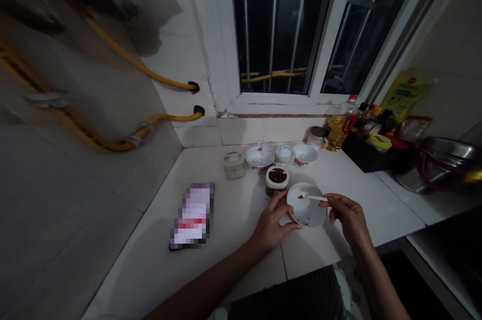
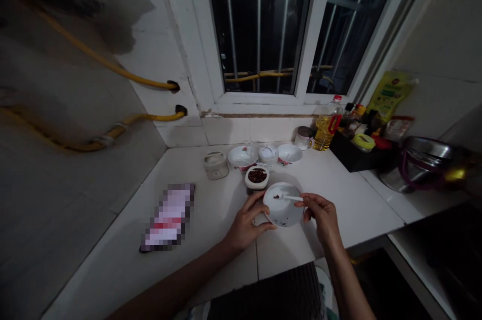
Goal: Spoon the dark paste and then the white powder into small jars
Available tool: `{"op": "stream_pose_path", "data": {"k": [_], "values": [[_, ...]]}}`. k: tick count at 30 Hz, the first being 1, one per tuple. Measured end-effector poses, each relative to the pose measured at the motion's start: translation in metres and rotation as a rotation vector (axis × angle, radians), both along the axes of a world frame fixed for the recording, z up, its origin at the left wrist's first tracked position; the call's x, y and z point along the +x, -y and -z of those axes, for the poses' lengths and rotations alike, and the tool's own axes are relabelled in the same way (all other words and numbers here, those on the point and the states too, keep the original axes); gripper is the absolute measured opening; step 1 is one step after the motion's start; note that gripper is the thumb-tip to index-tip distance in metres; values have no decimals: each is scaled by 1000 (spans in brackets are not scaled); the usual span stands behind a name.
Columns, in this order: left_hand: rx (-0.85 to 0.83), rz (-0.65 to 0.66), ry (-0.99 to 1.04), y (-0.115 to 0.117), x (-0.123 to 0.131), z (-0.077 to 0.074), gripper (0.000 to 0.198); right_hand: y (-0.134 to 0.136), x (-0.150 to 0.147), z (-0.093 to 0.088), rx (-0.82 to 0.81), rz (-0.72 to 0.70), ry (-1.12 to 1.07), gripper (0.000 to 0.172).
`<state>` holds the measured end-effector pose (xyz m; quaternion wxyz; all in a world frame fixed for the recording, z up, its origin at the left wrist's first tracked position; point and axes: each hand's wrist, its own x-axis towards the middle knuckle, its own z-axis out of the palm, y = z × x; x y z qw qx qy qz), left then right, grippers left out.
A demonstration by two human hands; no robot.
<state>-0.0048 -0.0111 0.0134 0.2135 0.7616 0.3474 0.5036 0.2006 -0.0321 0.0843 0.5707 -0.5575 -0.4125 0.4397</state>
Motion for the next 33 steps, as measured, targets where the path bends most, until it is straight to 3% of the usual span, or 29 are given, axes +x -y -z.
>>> {"op": "stream_pose_path", "data": {"k": [8, 11, 17, 19, 22, 24, 27, 33], "values": [[-36, 8, 31, -2, 2, 3, 26, -39, -34, -24, 214, -11, 171, 36], [-52, 5, 39, -2, 2, 4, 26, -50, -48, -21, 364, -12, 383, 30], [-99, 13, 57, -4, 2, 5, 23, -54, -54, -8, 748, -59, 1049, 24], [-98, 21, 65, -4, 1, 4, 23, -54, -52, -8, 842, -68, 1163, 25], [-94, 22, 75, -3, 1, 2, 25, -50, -49, -14, 911, -54, 1161, 26], [-101, 14, 64, -3, 0, 1, 26, -43, -44, -17, 896, -11, 1077, 23], [-97, 14, 24, -3, 0, 1, 27, -24, -32, -14, 735, 76, 912, 19], [26, 60, -44, 0, -2, 8, 26, 21, -5, 14, 407, 147, 684, 20]]}}
